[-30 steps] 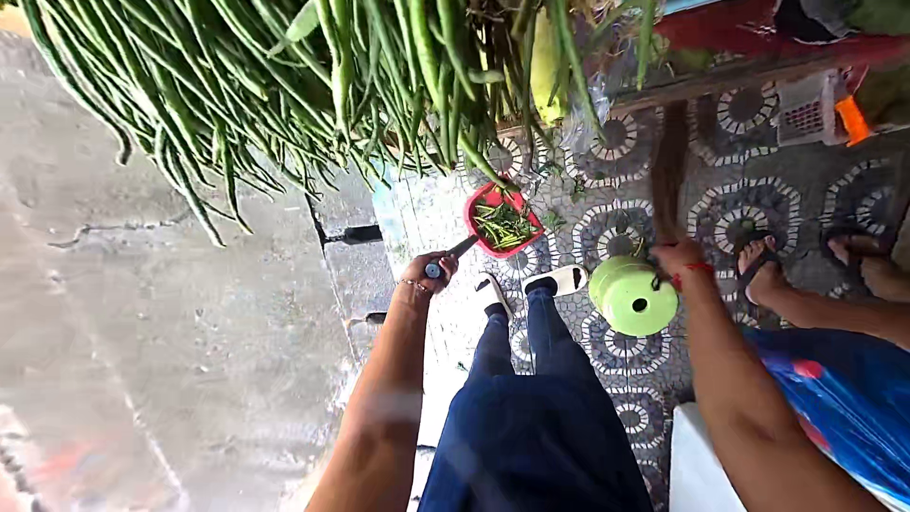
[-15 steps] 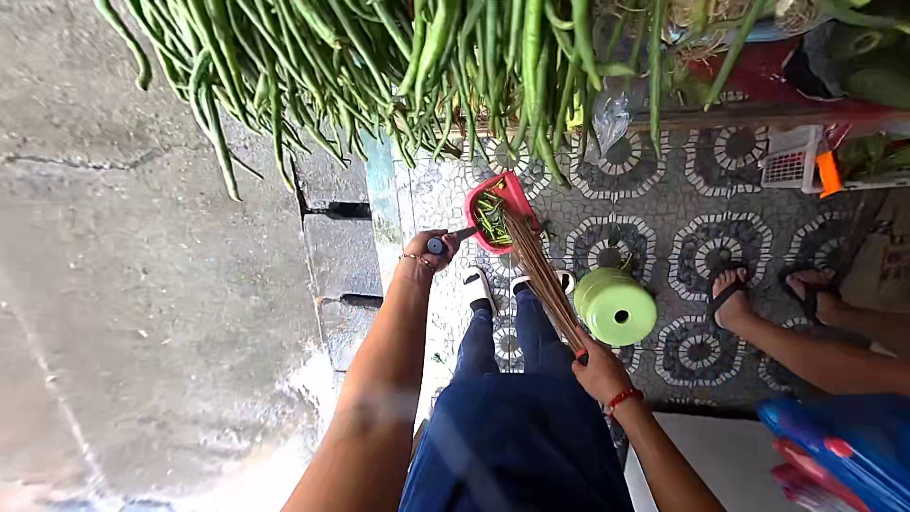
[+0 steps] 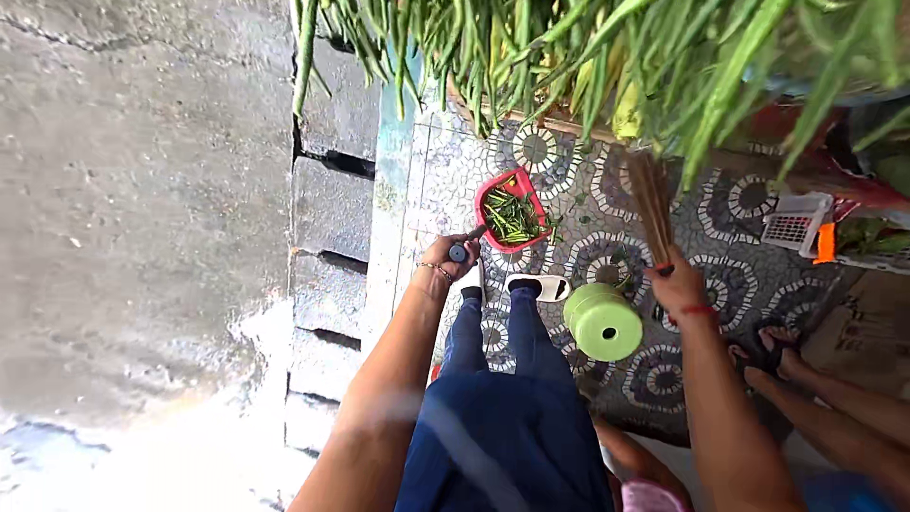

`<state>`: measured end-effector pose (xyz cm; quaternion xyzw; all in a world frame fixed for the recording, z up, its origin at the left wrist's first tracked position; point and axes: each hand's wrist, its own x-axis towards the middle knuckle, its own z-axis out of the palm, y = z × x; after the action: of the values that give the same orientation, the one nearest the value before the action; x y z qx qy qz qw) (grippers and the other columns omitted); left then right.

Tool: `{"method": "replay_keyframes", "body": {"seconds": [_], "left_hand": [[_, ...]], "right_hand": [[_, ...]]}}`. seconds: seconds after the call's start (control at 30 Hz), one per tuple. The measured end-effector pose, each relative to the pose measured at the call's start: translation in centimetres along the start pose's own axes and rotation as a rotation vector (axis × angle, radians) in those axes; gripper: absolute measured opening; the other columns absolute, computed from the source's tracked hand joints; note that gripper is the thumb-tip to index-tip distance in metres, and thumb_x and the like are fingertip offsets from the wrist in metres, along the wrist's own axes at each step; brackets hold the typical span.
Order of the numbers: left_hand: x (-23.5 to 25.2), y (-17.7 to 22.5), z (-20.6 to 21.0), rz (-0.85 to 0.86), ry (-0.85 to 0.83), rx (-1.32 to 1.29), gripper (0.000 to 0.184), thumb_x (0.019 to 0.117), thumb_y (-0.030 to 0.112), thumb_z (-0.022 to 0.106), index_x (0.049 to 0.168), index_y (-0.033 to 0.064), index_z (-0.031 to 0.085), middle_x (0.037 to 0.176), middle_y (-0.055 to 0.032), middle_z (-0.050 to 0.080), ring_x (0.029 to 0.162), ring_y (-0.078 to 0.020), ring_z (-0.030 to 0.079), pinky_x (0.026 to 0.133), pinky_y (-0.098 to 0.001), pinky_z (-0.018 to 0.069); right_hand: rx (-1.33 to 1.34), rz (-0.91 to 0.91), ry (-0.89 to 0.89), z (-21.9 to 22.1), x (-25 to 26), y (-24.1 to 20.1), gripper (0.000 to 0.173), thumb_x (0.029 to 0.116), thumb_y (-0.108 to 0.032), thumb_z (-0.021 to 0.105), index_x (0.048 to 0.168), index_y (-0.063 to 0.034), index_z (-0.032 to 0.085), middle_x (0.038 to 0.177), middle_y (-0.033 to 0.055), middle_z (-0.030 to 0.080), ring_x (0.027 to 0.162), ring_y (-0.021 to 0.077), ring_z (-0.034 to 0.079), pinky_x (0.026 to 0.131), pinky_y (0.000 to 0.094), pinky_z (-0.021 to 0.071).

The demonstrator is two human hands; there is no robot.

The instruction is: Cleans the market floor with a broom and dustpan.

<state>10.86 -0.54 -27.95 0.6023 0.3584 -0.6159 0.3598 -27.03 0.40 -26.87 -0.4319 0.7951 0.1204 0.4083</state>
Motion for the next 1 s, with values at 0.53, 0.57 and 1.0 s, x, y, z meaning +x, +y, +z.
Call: {"method": "replay_keyframes", "body": {"seconds": [0.53, 0.57, 1.0], "left_hand": [[1.0, -0.3, 0.0, -0.024, -0.032, -0.055, 0.013, 0.1045, 0.016, 0.043, 0.105, 0.0073, 0.053, 0.078, -0.0058, 0.056, 0.056, -0.0088, 0.056, 0.05, -0.0169, 0.0493], [1.1, 0.0, -0.2, -0.045, -0.03, -0.053, 0.014, 0.1046, 0.016, 0.043, 0.104, 0.0073, 0.054, 0.078, -0.0059, 0.057, 0.056, -0.0086, 0.057, 0.05, -0.0164, 0.0495], [1.0, 4.8, 0.8, -0.036, 0.013, 0.225, 0.013, 0.1038, 0.018, 0.044, 0.102, 0.0072, 0.051, 0.076, -0.0061, 0.054, 0.054, -0.0097, 0.055, 0.049, -0.0177, 0.0489]], "right_hand": [[-0.073, 0.087, -0.126, -1.9, -8.4, 1.1, 0.071, 0.0966, -0.01, 0.067, 0.16, -0.0088, 0.035, 0.143, 0.0288, 0.055, 0.13, 0.0449, 0.056, 0.108, 0.062, 0.0421], [-0.018, 0.125, -0.096, -0.9, -7.1, 1.5, 0.073, 0.0978, -0.011, 0.065, 0.162, -0.0071, 0.03, 0.145, 0.0301, 0.053, 0.132, 0.0456, 0.053, 0.109, 0.0617, 0.0408], [0.253, 0.222, -0.272, 14.2, -14.1, -1.7, 0.078, 0.0959, -0.012, 0.065, 0.163, -0.0117, 0.027, 0.136, 0.0283, 0.06, 0.123, 0.0425, 0.061, 0.105, 0.0587, 0.047]]}}
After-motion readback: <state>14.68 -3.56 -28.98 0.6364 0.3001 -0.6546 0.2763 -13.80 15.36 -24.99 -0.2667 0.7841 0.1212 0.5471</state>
